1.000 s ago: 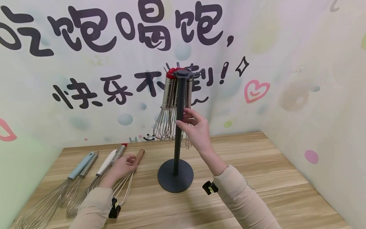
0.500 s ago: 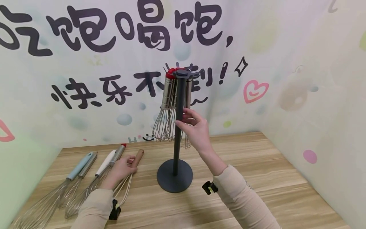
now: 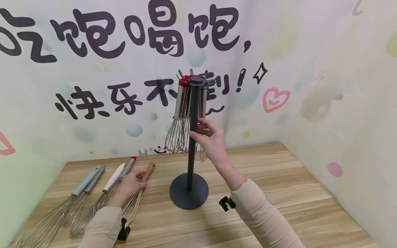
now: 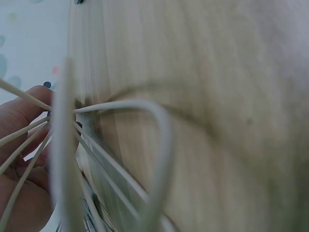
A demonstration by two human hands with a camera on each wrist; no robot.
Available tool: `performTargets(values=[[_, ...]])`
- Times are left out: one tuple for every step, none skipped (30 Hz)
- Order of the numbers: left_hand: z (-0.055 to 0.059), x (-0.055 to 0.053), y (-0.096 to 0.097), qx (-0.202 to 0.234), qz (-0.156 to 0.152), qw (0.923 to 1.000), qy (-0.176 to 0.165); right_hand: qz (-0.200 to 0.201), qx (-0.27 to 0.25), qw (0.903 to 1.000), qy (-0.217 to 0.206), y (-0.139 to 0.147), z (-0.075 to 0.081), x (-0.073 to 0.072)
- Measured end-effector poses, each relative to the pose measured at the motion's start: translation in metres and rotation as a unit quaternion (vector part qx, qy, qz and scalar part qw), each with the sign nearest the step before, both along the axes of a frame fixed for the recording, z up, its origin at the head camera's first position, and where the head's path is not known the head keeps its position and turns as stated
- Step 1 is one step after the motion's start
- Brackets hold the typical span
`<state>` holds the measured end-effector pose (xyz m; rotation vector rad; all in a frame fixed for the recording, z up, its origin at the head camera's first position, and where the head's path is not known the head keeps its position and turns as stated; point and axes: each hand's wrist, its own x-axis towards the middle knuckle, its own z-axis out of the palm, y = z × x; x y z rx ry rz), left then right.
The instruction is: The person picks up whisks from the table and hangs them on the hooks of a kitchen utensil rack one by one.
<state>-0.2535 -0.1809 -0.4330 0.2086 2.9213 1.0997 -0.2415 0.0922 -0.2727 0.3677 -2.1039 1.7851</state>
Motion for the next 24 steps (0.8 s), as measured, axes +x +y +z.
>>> performTargets(values=[[0.000, 0.000, 0.000, 0.000, 0.001, 1.0000, 0.000, -0.001, 0.001, 1.0000, -0.002, 0.000, 0.000, 0.000], [0.001, 0.001, 0.000, 0.000, 0.002, 1.0000, 0.001, -0.002, 0.002, 1.0000, -0.003, 0.000, 0.000, 0.000], [0.001, 0.001, 0.000, 0.001, 0.003, 1.0000, 0.002, -0.002, 0.002, 1.0000, -0.003, 0.000, -0.001, 0.000], [0.002, 0.002, -0.001, 0.004, 0.005, 1.0000, 0.001, -0.002, 0.004, 1.0000, -0.003, 0.000, -0.001, -0.001], [0.002, 0.002, -0.001, 0.007, 0.008, 0.9999, -0.001, -0.001, 0.005, 1.0000, -0.002, 0.000, -0.001, -0.001], [0.003, 0.002, -0.001, 0.013, 0.011, 0.9999, -0.003, 0.000, 0.003, 1.0000, -0.003, 0.000, -0.002, -0.001], [0.003, 0.002, -0.001, 0.018, 0.013, 0.9997, -0.005, 0.001, 0.003, 1.0000, -0.004, 0.000, -0.002, -0.001], [0.004, 0.002, -0.001, 0.022, 0.016, 0.9996, -0.009, 0.002, 0.002, 1.0000, -0.005, 0.000, -0.002, -0.001], [0.005, 0.002, -0.001, 0.027, 0.019, 0.9994, -0.013, 0.003, 0.001, 1.0000, -0.005, 0.000, -0.002, 0.000], [0.005, 0.002, -0.001, 0.033, 0.021, 0.9991, -0.017, 0.002, 0.000, 1.0000, -0.005, 0.000, -0.002, 0.000], [0.006, 0.002, -0.001, 0.038, 0.023, 0.9988, -0.020, 0.002, -0.001, 1.0000, -0.006, 0.000, -0.002, 0.000], [0.008, 0.002, -0.001, 0.042, 0.025, 0.9985, -0.025, 0.002, -0.003, 1.0000, -0.007, 0.000, -0.001, 0.000], [0.009, 0.001, -0.001, 0.046, 0.027, 0.9982, -0.028, 0.002, -0.004, 1.0000, -0.006, 0.000, -0.001, 0.001], [0.010, 0.001, -0.001, 0.050, 0.027, 0.9979, -0.030, 0.002, -0.006, 1.0000, -0.006, 0.000, -0.001, 0.001], [0.012, 0.000, 0.000, 0.054, 0.029, 0.9977, -0.029, 0.002, -0.009, 0.9999, -0.006, 0.000, -0.001, 0.001], [0.013, 0.000, 0.000, 0.054, 0.031, 0.9977, -0.028, 0.003, -0.011, 0.9999, -0.007, 0.000, -0.001, 0.001], [0.014, 0.000, 0.000, 0.055, 0.033, 0.9976, -0.027, 0.004, -0.013, 0.9999, -0.008, 0.000, -0.001, 0.001], [0.016, 0.000, 0.001, 0.058, 0.034, 0.9974, -0.025, 0.005, -0.014, 0.9999, -0.008, 0.000, -0.001, 0.001], [0.017, 0.000, 0.001, 0.061, 0.034, 0.9974, -0.021, 0.006, -0.014, 0.9999, -0.008, 0.000, -0.001, 0.001], [0.018, 0.001, 0.001, 0.061, 0.035, 0.9973, -0.017, 0.008, -0.012, 0.9999, -0.009, 0.000, -0.001, 0.001], [0.020, 0.001, 0.001, 0.061, 0.038, 0.9973, -0.012, 0.009, -0.009, 0.9999, -0.010, 0.001, -0.001, 0.001], [0.022, 0.001, 0.002, 0.063, 0.041, 0.9972, -0.009, 0.012, -0.005, 0.9999, -0.010, 0.001, 0.000, 0.001], [0.024, 0.001, 0.002, 0.066, 0.043, 0.9969, -0.004, 0.014, 0.000, 0.9999, -0.010, 0.002, 0.000, 0.001], [0.026, 0.002, 0.002, 0.068, 0.046, 0.9966, 0.003, 0.017, 0.006, 0.9998, -0.009, 0.002, 0.001, 0.001]])
